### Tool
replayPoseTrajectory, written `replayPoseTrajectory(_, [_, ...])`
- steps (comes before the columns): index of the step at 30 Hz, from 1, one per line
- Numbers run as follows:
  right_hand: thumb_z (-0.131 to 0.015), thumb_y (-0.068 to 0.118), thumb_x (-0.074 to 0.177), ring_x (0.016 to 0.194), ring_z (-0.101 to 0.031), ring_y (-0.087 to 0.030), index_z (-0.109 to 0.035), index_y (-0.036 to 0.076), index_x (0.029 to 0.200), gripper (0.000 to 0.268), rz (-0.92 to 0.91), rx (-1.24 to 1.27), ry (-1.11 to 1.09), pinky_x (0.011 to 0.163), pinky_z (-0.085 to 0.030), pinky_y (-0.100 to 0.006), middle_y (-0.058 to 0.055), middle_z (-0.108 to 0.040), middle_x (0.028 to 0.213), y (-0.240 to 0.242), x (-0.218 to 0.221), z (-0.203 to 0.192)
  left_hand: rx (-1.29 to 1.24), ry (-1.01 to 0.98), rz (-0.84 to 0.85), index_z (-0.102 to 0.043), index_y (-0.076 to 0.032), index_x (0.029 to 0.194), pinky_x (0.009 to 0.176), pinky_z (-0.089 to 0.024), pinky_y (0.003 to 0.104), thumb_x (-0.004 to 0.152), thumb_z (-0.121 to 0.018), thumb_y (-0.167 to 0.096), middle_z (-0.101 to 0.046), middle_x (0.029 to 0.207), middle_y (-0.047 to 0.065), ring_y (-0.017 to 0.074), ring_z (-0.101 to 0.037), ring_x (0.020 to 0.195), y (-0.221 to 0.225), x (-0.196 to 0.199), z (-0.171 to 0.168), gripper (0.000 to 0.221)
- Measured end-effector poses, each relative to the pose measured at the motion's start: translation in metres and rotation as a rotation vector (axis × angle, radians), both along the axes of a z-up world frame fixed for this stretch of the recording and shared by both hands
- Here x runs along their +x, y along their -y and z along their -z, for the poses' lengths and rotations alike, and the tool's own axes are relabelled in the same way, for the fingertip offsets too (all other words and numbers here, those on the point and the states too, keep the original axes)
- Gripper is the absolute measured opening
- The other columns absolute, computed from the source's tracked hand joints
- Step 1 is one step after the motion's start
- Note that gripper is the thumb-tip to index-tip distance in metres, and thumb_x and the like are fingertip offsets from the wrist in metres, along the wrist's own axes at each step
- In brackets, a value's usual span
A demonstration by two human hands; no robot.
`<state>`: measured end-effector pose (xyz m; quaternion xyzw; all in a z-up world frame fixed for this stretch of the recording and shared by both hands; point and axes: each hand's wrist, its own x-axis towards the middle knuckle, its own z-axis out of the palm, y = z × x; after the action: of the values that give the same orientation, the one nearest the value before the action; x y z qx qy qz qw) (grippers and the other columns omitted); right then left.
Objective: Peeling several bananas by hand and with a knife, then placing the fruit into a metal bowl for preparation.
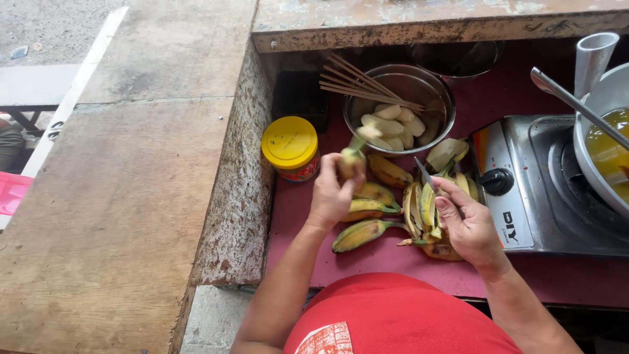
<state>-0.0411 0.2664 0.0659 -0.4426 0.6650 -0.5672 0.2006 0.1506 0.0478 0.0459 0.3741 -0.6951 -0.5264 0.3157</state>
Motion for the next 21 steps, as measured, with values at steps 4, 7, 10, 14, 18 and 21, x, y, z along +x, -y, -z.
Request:
replayPoseTrajectory(4, [-0.061, 0.023, 0.109, 0.057, -0.056, -0.007, -0.064, 0.001, 0.151, 0.047, -0.136, -0.152, 0.093, 0.061, -0.056, -0.026, -0.002, -0.06, 0.066, 0.023, 0.027, 0.005, 0.548, -0.487, -0.102, -0.053, -0.016, 0.136, 0.091, -0.065, 0.04, 0.101, -0.082, -0.021, -0.066, 0.121, 0.004, 0.0217, -0.067, 0.108, -0.005, -0.013, 0.005, 0.046])
replayPoseTrajectory(7, [-0.06, 0.019, 0.109, 0.058, -0.055, -0.007, -0.058, -0.001, 0.156, 0.051, -0.187, -0.184, 0.072, 0.062, -0.055, -0.025, -0.002, -0.059, 0.068, 0.04, 0.037, 0.011, 0.809, -0.665, -0.114, -0.057, -0.012, 0.135, 0.08, -0.071, 0.043, 0.098, -0.085, -0.023, -0.068, 0.118, 0.008, 0.0273, -0.075, 0.098, -0.011, -0.017, -0.006, 0.048])
replayPoseTrajectory(10, [-0.06, 0.013, 0.109, 0.059, -0.054, -0.007, -0.048, -0.003, 0.163, 0.058, -0.236, -0.196, 0.059, 0.064, -0.054, -0.023, -0.001, -0.056, 0.071, 0.044, 0.045, 0.015, 0.988, -0.785, -0.116, -0.056, -0.005, 0.137, 0.083, -0.071, 0.047, 0.097, -0.087, -0.023, -0.073, 0.115, 0.016, 0.0335, -0.079, 0.1, -0.023, -0.016, -0.01, 0.053])
replayPoseTrajectory(14, [-0.059, 0.017, 0.108, 0.06, -0.052, -0.008, -0.046, 0.004, 0.166, 0.061, -0.214, -0.175, 0.025, 0.06, -0.05, -0.021, 0.0, -0.056, 0.073, 0.046, 0.049, 0.009, 1.085, -0.813, -0.174, -0.058, -0.006, 0.129, 0.09, -0.069, 0.049, 0.096, -0.088, -0.025, -0.077, 0.113, 0.015, 0.0323, -0.079, 0.103, -0.032, -0.018, -0.013, 0.048])
replayPoseTrajectory(18, [-0.057, 0.017, 0.11, 0.061, -0.052, -0.007, -0.044, 0.007, 0.168, 0.061, -0.198, -0.181, 0.081, 0.06, -0.049, -0.02, 0.0, -0.058, 0.076, 0.047, 0.051, 0.013, 1.109, -0.874, -0.221, -0.058, -0.005, 0.131, 0.094, -0.068, 0.056, 0.095, -0.09, -0.024, -0.076, 0.113, 0.017, 0.0368, -0.079, 0.102, -0.037, -0.023, -0.009, 0.052])
replayPoseTrajectory(21, [-0.055, 0.015, 0.111, 0.059, -0.053, -0.007, -0.044, 0.007, 0.168, 0.059, -0.198, -0.178, 0.103, 0.057, -0.049, -0.021, 0.0, -0.058, 0.076, 0.048, 0.053, 0.009, 1.079, -0.879, -0.246, -0.057, -0.007, 0.132, 0.096, -0.067, 0.056, 0.094, -0.09, -0.023, -0.076, 0.114, 0.016, 0.0361, -0.078, 0.103, -0.043, -0.024, -0.018, 0.053])
